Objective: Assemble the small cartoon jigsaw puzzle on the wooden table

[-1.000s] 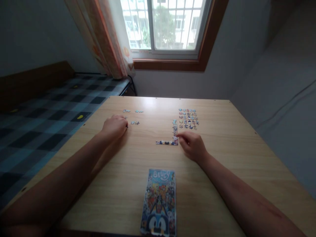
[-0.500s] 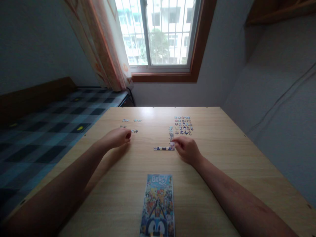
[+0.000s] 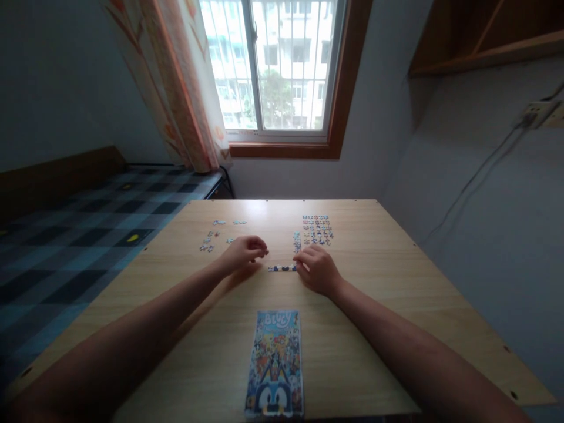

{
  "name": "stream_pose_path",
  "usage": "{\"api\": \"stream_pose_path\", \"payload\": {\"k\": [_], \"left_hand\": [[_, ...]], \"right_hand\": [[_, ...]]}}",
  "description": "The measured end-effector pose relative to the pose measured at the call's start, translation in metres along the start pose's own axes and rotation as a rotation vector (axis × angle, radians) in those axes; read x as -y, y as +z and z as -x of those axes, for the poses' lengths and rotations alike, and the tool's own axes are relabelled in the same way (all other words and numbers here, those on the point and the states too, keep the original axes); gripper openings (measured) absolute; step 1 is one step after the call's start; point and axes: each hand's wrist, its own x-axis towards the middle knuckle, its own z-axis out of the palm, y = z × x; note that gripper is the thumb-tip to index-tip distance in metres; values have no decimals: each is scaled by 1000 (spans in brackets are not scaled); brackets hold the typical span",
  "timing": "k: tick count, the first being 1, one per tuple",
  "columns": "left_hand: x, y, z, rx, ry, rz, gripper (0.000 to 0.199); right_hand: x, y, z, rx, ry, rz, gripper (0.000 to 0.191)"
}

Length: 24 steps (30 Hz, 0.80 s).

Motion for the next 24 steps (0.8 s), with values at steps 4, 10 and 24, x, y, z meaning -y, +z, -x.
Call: {"api": "stream_pose_path", "payload": {"k": [4,10,24], "left_hand": [[11,10,-8,-96,-60,255,17],[16,14,-8,-103,-54,345,23],[19,17,-4,78,-20,201,6]], "right_hand": [[2,-2,-2,0,-38,27,16],[-1,5,-6,-37,-42,153,14],[-3,8,-11,36,-97,126,19]]}}
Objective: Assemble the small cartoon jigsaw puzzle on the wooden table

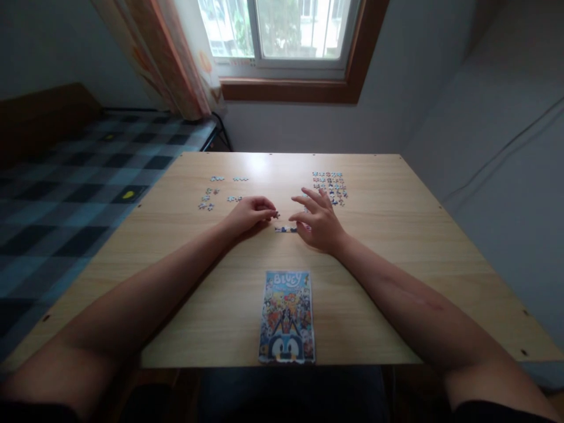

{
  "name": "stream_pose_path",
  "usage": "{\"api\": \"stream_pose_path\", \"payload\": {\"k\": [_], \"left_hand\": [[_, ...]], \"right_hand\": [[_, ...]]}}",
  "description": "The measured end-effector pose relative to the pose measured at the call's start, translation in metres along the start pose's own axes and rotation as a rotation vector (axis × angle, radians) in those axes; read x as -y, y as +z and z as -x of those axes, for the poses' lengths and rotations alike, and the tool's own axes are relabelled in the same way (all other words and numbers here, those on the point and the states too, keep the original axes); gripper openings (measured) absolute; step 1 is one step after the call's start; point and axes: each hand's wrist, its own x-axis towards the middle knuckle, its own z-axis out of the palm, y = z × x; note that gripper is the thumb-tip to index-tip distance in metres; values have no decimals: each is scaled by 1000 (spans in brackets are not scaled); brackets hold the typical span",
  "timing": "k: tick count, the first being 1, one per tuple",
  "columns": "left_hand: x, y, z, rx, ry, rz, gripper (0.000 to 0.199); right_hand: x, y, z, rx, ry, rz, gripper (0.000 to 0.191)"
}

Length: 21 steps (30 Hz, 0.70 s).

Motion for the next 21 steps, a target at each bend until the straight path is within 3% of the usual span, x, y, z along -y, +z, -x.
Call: {"api": "stream_pose_path", "payload": {"k": [7,21], "left_hand": [[-4,0,3,-13,151,-226,10],[-8,-3,0,9,72,-134,4]], "right_hand": [[2,-1,1,85,-37,-55,18],[7,0,-2,139,-11,-21,26]]}}
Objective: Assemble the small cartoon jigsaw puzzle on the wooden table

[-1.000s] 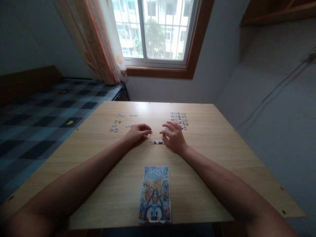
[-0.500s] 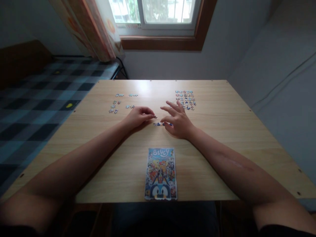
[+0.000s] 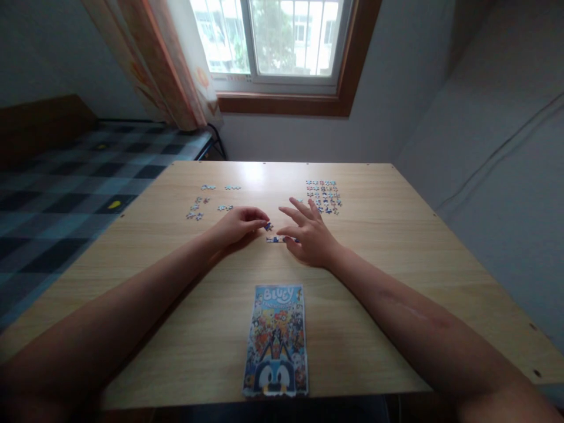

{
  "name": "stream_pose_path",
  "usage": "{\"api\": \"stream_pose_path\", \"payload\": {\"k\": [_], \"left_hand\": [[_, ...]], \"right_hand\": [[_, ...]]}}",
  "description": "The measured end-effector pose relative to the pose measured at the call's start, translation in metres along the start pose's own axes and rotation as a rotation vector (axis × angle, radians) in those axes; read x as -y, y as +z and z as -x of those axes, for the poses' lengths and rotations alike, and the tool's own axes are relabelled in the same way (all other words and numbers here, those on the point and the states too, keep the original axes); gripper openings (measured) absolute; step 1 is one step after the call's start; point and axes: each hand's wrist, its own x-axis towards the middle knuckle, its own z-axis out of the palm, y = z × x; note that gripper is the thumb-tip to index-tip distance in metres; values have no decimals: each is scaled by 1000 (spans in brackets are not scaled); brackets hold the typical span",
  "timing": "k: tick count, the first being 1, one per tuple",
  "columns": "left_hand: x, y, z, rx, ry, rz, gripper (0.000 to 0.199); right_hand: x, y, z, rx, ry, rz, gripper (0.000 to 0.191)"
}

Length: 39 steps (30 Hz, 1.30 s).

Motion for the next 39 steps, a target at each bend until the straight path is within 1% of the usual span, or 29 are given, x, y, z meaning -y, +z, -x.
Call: {"api": "stream_pose_path", "payload": {"k": [3,6,8,13,21,25,31,33,39], "left_hand": [[2,-1,-1,23,-14,13,8],[0,-4,-2,70,-52,52,16],[-2,-7,-3,99,-63,48,17],[-7,-10,-6,140,-56,0,15],[-4,-7,-9,154,-11,-28,14],[-8,-8,-8,150,3,-75,6],[-10,-12,-8,228,4,-108,7],[-8,-10,-9,218,18,-136,7],[-2,-4,-13,131,99,-217,6]], "right_hand": [[0,1,0,1,10,5,26],[1,2,-1,3,2,-4,27],[1,3,-2,6,-3,-10,27],[2,4,-3,24,-6,-14,27],[1,8,-4,44,-1,-23,24],[0,9,-4,59,4,-27,22],[1,9,-4,49,2,-23,21],[1,9,-5,47,4,-24,21],[1,10,-5,48,3,-35,22]]}}
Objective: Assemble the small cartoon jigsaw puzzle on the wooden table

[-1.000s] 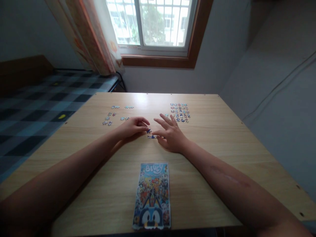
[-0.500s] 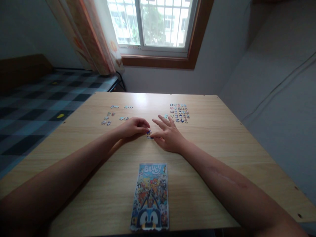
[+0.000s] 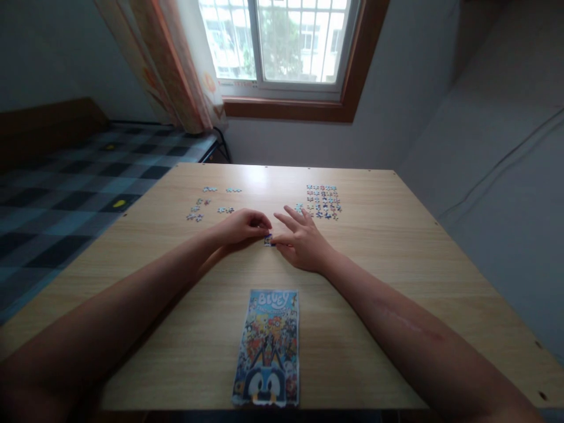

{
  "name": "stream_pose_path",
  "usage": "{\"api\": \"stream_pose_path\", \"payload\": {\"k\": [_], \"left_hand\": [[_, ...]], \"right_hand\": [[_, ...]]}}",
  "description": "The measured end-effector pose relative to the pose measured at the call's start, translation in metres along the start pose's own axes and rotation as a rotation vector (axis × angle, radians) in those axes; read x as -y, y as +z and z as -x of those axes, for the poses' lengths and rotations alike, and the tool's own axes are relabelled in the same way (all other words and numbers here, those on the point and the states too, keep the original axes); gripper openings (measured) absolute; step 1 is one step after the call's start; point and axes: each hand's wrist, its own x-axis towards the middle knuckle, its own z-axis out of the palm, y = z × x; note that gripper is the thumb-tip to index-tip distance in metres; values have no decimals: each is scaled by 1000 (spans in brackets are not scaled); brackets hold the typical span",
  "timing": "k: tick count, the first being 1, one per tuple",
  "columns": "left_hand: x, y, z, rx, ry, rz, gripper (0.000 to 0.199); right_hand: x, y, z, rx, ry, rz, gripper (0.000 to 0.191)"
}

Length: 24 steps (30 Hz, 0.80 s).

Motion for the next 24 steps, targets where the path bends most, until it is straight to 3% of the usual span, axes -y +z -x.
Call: {"api": "stream_pose_path", "payload": {"k": [11,24], "left_hand": [[0,3,3,-41,24,-205,7],[-1,7,6,-10,-5,-346,17]], "right_hand": [[2,-2,-1,-2,-10,-2,20],[2,-2,-1,2,-18,-7,22]]}}
